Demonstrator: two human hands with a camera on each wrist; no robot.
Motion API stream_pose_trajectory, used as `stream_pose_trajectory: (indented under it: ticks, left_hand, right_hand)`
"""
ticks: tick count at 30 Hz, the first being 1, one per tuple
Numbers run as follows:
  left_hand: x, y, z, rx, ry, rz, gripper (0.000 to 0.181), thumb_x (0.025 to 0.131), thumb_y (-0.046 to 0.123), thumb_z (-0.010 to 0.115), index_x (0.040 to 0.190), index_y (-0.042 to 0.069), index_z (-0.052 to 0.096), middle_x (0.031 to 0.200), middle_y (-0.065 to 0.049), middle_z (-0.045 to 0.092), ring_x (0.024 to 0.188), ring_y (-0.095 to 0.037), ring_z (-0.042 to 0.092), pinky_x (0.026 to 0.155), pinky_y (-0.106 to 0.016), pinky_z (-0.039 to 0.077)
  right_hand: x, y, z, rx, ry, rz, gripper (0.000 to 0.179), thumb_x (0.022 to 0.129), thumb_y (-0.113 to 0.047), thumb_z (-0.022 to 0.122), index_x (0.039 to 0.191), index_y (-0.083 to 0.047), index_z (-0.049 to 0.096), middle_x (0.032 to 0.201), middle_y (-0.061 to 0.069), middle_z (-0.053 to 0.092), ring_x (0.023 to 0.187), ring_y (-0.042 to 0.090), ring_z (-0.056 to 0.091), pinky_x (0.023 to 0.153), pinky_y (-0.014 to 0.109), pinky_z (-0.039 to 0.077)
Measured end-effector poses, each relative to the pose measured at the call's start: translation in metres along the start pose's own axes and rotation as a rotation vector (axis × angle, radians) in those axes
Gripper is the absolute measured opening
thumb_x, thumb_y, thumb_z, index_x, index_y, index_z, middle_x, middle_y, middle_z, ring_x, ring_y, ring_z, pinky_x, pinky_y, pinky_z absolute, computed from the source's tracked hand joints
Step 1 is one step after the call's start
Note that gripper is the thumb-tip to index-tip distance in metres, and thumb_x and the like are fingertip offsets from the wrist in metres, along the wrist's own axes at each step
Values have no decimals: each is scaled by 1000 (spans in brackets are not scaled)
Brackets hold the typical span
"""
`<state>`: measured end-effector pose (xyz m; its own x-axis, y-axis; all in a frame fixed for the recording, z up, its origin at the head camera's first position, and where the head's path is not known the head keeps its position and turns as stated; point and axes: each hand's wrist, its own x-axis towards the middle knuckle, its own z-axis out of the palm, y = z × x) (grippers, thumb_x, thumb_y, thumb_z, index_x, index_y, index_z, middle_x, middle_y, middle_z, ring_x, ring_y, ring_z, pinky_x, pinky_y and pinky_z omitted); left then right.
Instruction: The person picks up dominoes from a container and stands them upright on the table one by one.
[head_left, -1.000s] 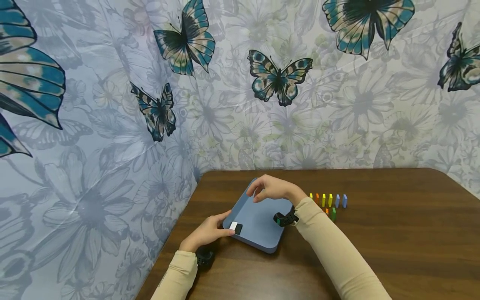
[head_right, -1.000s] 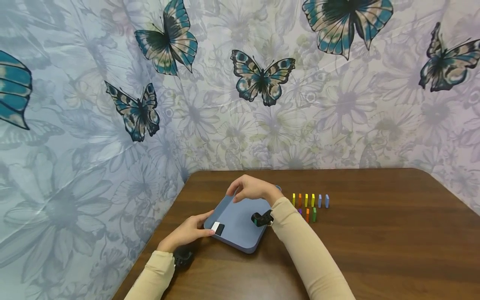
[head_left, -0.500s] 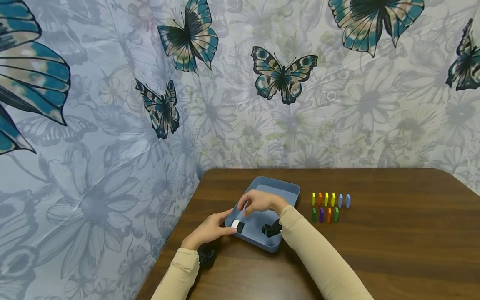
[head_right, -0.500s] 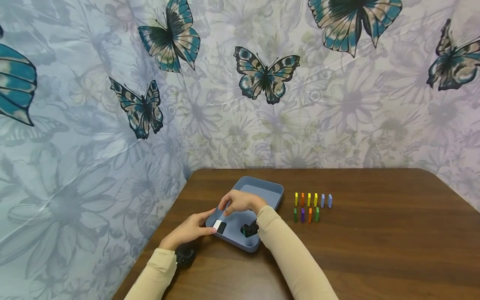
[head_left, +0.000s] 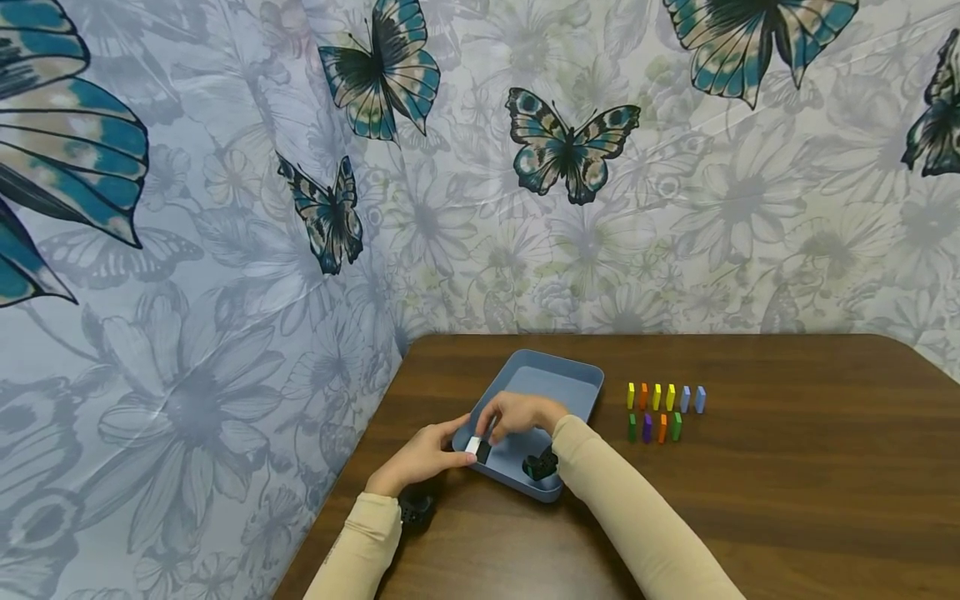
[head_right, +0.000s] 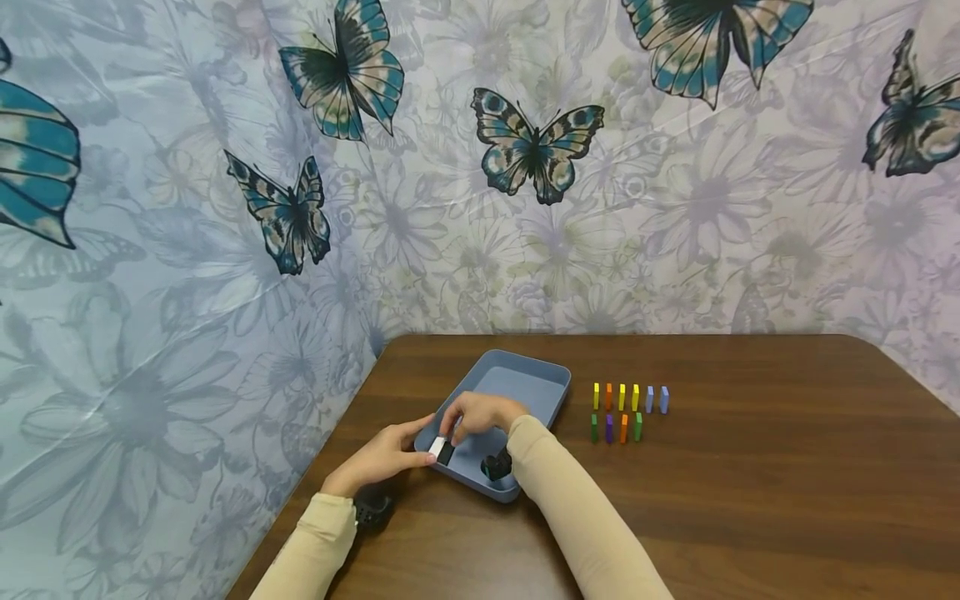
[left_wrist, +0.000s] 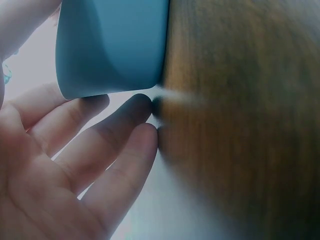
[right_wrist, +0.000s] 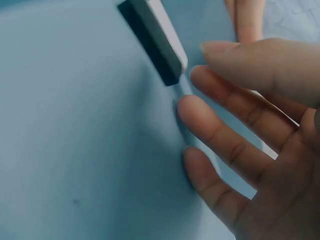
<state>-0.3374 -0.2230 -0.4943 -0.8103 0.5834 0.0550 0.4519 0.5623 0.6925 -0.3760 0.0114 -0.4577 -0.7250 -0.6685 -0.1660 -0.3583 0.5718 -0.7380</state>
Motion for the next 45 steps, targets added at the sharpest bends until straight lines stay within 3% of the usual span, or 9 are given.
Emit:
stream_pose_trajectory:
  ticks: [9,10,12,15,16,19,22,25,45]
  left_hand:
    - [1,1,0,10,13,14,81,91,41,73,155,7,37,63,8,29,56,-6,29,52,-20,29]
    - [1,1,0,11,17,18,81,91,41,73,155,6,38,67,8,40,59,-6,33,55,-20,30]
    - [1,1,0,7,12,16,81,91,41,73,155,6,37,72,5,41,62,-8,33,56,-22,30]
    - [1,1,1,6,17,23,80,92,40,73,155,5,37,102,-6,64,77,-12,45,66,-23,37]
    - [1,1,1,7,20,24,80,92,39,73,155,5,38,120,-11,65,87,-13,49,71,-23,40]
    - [1,1,2,4,21,24,79,92,38,73,154,5,38,139,-16,58,96,-14,51,78,-24,42]
    - [2,2,2,-4,13,19,79,92,38,73,155,5,37,99,-6,64,79,-11,46,66,-22,38]
    - [2,2,2,-4,7,10,80,92,39,73,155,5,37,72,7,34,64,-9,31,55,-24,27]
    - [4,3,3,-20,11,6,83,91,40,74,155,5,36,68,9,28,59,-6,30,53,-22,29]
  right_hand:
    - [2,7,2,21,-16,-5,20,85,5,72,103,-3,76,99,1,73,87,8,60,77,22,49]
    - [1,7,2,26,-25,-2,21,85,5,72,104,-3,75,99,1,73,87,8,60,77,22,50]
    - [1,9,3,37,-42,4,20,85,5,72,104,-2,75,98,1,73,86,8,61,77,22,50]
    - [1,10,3,46,-61,6,20,85,6,72,103,-2,74,96,1,71,84,9,61,76,21,50]
    - [0,10,4,48,-63,3,19,85,6,72,102,-2,74,95,1,71,84,9,60,75,21,50]
    - [1,10,4,46,-66,-5,19,84,7,73,101,-2,74,94,1,71,84,9,60,75,22,49]
    - [1,10,4,35,-59,-5,19,84,7,73,100,-3,74,94,0,70,84,10,60,75,22,49]
    - [1,11,4,18,-58,-4,20,84,6,73,101,-6,75,96,-1,70,86,10,60,76,23,49]
    - [1,11,6,-3,-99,7,22,79,12,72,96,-3,73,85,-5,62,79,8,54,72,19,46]
